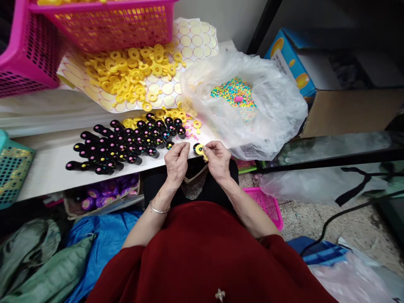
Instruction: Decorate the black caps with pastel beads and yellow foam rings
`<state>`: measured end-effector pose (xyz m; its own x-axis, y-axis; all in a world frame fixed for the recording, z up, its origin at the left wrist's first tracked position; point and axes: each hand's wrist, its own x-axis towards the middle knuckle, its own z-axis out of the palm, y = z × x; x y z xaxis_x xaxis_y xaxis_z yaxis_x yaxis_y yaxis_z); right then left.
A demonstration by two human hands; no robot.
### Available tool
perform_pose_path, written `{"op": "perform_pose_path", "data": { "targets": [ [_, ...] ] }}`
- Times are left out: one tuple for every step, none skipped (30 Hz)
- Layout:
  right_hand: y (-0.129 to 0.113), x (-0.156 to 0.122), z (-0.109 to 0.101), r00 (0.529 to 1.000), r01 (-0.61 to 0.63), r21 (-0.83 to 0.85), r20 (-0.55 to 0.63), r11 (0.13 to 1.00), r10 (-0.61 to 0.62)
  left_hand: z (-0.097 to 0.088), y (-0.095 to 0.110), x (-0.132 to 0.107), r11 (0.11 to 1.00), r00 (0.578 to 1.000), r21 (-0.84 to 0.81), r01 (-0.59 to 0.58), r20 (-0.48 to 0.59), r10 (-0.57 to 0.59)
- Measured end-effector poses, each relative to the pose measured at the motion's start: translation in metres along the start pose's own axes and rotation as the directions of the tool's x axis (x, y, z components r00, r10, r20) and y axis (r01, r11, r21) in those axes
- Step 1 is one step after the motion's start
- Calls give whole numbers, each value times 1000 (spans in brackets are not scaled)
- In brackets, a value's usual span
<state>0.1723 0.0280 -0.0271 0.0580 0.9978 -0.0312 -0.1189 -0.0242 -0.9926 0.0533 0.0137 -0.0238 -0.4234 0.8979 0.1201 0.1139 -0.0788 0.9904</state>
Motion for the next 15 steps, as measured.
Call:
{"op": "perform_pose_path", "data": {
  "targets": [
    [-3, -3, -1, 999, 8, 1, 37, 1000, -8, -2, 5, -4, 997, 997, -39, 64, 44, -62],
    [-6, -7, -2, 997, 18, -8, 80, 1000, -17, -5, 9, -7, 987, 986, -79, 141, 98, -133],
    [-8, -11, -4, 992, 34, -29, 121, 999, -30, -7, 13, -11, 970, 968, -109, 218, 154, -200],
    [-10, -15, -6, 986, 61, -66, 162, 996, -50, -9, 15, -14, 950, 946, -129, 285, 197, -257],
    [-11, -19, -9, 975, 105, -119, 207, 987, -79, -11, 17, -17, 932, 928, -139, 335, 220, -300],
    [-12, -23, -11, 959, 168, -181, 259, 969, -118, -12, 17, -20, 917, 916, -146, 370, 225, -333],
    [-13, -26, -14, 935, 244, -249, 318, 937, -158, -13, 16, -22, 906, 908, -152, 394, 217, -359],
    [-13, -29, -16, 905, 324, -319, 378, 891, -193, -13, 15, -24, 898, 903, -158, 412, 201, -379],
    [-12, -32, -18, 877, 396, -389, 429, 832, -217, -12, 14, -25, 890, 900, -166, 424, 182, -395],
    [-12, -34, -19, 856, 454, -455, 461, 766, -234, -11, 12, -27, 884, 898, -175, 433, 165, -408],
    [-12, -35, -20, 846, 492, -515, 473, 702, -247, -9, 12, -28, 879, 896, -183, 439, 151, -417],
    [-12, -35, -20, 843, 514, -568, 473, 643, -256, -7, 12, -28, 876, 896, -192, 442, 140, -421],
    [-13, -35, -20, 842, 525, -608, 470, 596, -263, -4, 12, -28, 875, 897, -201, 440, 134, -421],
    [-14, -33, -19, 842, 532, -634, 468, 561, -270, -2, 13, -27, 876, 901, -209, 434, 130, -415],
    [-15, -30, -19, 840, 537, -649, 467, 538, -275, 0, 13, -26, 881, 907, -217, 420, 121, -402]
  ]
}}
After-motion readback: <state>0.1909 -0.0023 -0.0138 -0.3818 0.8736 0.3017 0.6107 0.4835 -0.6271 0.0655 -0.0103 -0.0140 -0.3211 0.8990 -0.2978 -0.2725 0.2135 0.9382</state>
